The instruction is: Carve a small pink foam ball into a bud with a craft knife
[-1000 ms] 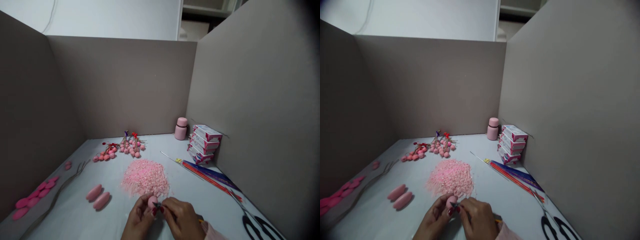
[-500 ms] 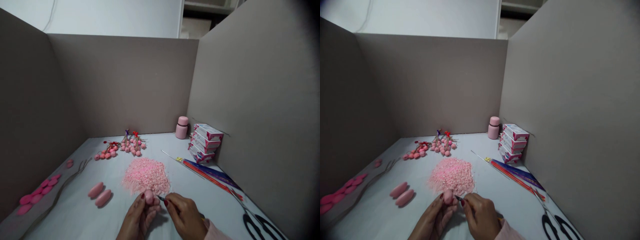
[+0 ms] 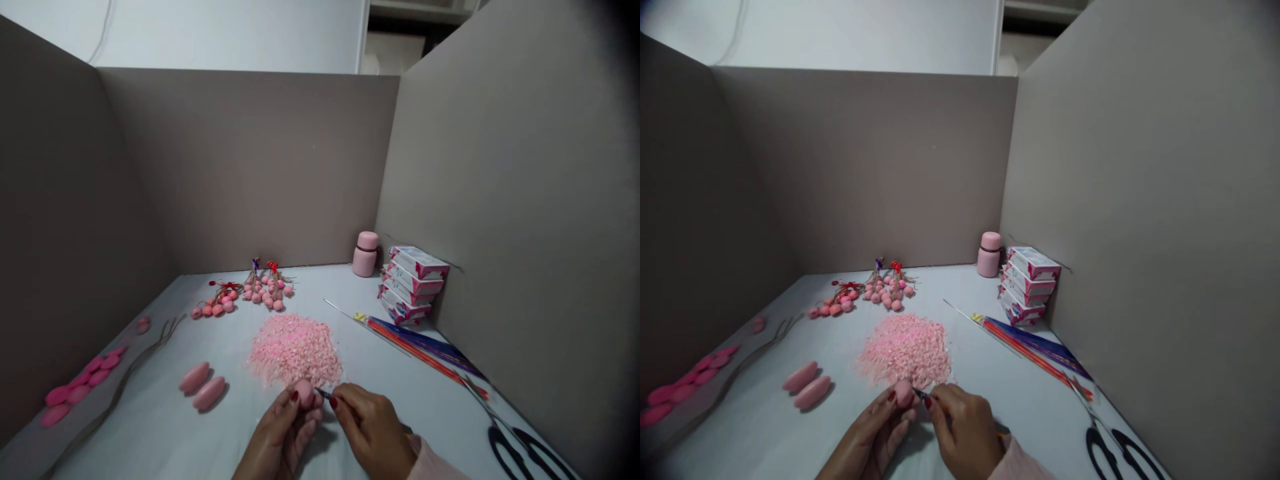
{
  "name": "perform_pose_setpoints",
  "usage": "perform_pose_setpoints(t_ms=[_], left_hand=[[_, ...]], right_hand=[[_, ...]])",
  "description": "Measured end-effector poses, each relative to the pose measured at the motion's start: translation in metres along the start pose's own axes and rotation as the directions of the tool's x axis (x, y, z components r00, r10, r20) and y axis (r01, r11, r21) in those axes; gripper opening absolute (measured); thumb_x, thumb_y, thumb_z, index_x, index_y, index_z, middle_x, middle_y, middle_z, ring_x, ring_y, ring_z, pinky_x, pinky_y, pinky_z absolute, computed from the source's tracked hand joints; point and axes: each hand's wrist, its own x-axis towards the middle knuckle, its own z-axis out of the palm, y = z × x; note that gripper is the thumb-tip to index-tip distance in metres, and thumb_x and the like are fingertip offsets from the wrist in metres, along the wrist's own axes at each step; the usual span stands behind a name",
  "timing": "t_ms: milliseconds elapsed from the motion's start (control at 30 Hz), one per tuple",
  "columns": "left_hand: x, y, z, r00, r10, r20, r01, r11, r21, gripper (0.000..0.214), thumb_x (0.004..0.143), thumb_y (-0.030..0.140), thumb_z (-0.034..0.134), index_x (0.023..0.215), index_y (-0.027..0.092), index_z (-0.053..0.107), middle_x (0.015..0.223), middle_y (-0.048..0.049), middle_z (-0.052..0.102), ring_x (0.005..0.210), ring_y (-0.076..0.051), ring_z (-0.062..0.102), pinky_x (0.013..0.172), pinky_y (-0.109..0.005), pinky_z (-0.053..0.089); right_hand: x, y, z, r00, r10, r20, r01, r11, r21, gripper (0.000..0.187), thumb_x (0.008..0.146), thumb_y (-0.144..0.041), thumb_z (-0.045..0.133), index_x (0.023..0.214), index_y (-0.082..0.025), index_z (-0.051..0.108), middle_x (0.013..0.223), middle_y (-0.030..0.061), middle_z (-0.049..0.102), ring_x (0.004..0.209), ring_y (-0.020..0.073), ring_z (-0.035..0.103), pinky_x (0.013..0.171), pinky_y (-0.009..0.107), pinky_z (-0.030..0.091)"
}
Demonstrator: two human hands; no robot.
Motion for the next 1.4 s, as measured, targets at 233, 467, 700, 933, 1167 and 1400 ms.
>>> perform_pose_setpoints(t_ms=[233,467,700,933,1167,1400], left_hand=[[-0.005,0.002,0.005,0.999,-0.011,-0.039,0.013,0.999,0.037,0.014,0.066,0.024,0.076,0.071,0.013,0.07,0.076,-0.006,0.076,0.067,-0.012,0.07,0.063,-0.016,0.054],[0.002,-0.007,0.004,0.996,0.085,-0.028,-0.083,0.994,0.067,0.031,0.055,0.02,0.083,0.084,0.018,0.071,0.069,0.0,0.073,0.062,-0.009,0.066,0.06,-0.016,0.049],[0.01,-0.015,-0.006,0.968,0.238,0.079,-0.25,0.925,0.285,0.03,0.059,0.031,0.08,0.083,0.014,0.072,0.072,-0.0047,0.069,0.07,-0.016,0.058,0.069,-0.026,0.044],[0.007,-0.013,-0.003,0.959,0.26,0.114,-0.284,0.89,0.357,0.024,0.066,0.036,0.074,0.077,0.015,0.068,0.065,0.0,0.057,0.063,-0.013,0.048,0.062,-0.025,0.038],[0.002,-0.012,0.001,0.963,0.244,0.114,-0.269,0.894,0.358,0.032,0.058,0.035,0.079,0.081,0.016,0.069,0.066,-0.0011,0.06,0.062,-0.013,0.05,0.06,-0.024,0.038],[0.004,-0.015,-0.002,0.934,0.349,0.074,-0.35,0.861,0.369,0.03,0.06,0.029,0.079,0.085,0.016,0.069,0.068,-0.001,0.062,0.066,-0.014,0.053,0.065,-0.026,0.041]], right_hand=[[0.001,0.001,0.0,1.0,-0.006,-0.012,0.006,1.0,0.014,0.031,0.093,-0.029,0.033,0.072,-0.02,0.054,0.067,0.0015,0.059,0.06,0.0139,0.056,0.057,0.022,0.037],[0.0,-0.001,-0.001,0.998,-0.056,0.026,0.054,0.997,0.061,0.028,0.092,-0.028,0.035,0.077,-0.021,0.058,0.072,0.0018,0.062,0.064,0.0142,0.057,0.059,0.022,0.039],[0.0,-0.002,-0.003,0.997,-0.066,0.048,0.064,0.997,0.044,0.028,0.091,-0.028,0.036,0.073,-0.02,0.056,0.067,0.0011,0.06,0.062,0.0139,0.056,0.057,0.022,0.038],[0.0,-0.006,-0.006,0.99,-0.122,0.068,0.125,0.991,-0.039,0.027,0.09,-0.026,0.037,0.071,-0.02,0.056,0.065,0.0006,0.06,0.061,0.0139,0.056,0.056,0.023,0.036],[-0.001,0.005,-0.004,1.0,-0.01,0.018,0.01,1.0,-0.03,0.028,0.092,-0.027,0.037,0.077,-0.021,0.059,0.07,0.0013,0.062,0.064,0.0142,0.057,0.058,0.023,0.037],[-0.002,-0.002,-0.002,0.991,-0.102,0.092,0.107,0.992,-0.06,0.024,0.089,-0.024,0.039,0.074,-0.021,0.058,0.068,0.0008,0.062,0.063,0.0141,0.057,0.057,0.023,0.035]])
